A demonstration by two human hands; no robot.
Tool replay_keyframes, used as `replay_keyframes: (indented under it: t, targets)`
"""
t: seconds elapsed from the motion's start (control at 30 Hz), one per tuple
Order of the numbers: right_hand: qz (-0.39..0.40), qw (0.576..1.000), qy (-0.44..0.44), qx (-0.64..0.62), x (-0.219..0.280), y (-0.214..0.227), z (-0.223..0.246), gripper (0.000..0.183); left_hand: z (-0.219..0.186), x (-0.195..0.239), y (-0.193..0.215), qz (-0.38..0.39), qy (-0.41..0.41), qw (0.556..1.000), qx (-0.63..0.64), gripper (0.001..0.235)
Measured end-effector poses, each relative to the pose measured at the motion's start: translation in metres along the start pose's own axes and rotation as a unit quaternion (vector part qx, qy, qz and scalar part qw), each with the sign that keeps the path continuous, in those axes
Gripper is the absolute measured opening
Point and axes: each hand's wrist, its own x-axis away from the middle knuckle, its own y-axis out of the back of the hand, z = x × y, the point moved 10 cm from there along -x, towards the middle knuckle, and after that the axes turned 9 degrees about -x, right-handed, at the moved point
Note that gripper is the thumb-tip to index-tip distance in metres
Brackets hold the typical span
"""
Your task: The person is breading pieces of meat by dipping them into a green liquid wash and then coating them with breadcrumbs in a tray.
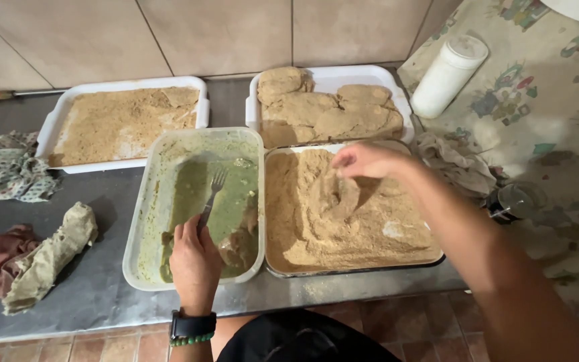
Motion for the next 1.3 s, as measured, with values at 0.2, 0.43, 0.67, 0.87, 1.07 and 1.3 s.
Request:
replay_keyframes:
  t: [0.2, 0.43, 0.67, 0.87, 1.07, 1.3]
  targets:
    - [-0.252, 0.958, 0.139, -0.002, 0.01, 0.002, -0.007, 0.014, 0.006, -0.001, -0.008, 0.016, -0.002, 1.0, -0.01, 0.025]
    - [-0.248, 0.889, 0.304, 0.236, 0.01, -0.087, -0.031, 0.031, -0.067, 0.008, 0.02, -0.037, -0.089, 0.994, -0.051, 0.021]
    - [-0.308, 0.821, 0.302, 0.374, 0.004, -0.096, -0.044, 0.018, -0.063, 0.015, 0.011, -0.01, -0.056, 0.998, -0.004, 0.027]
    - [-0.291, 0.936, 0.176, 0.086, -0.004, -0.058, -0.075, 0.013, -0.056, 0.02, 0.018, -0.004, -0.05, 0.999, -0.005, 0.024]
    - [-0.294, 0.945, 0.127, -0.061, -0.004, -0.041, -0.062, 0.029, -0.094, 0.027, 0.021, -0.018, -0.128, 0.991, -0.03, 0.021]
    - [-0.294, 0.946, 0.094, 0.097, -0.006, -0.068, -0.017, 0.014, -0.131, 0.052, 0.005, -0.002, -0.243, 0.961, -0.128, 0.048]
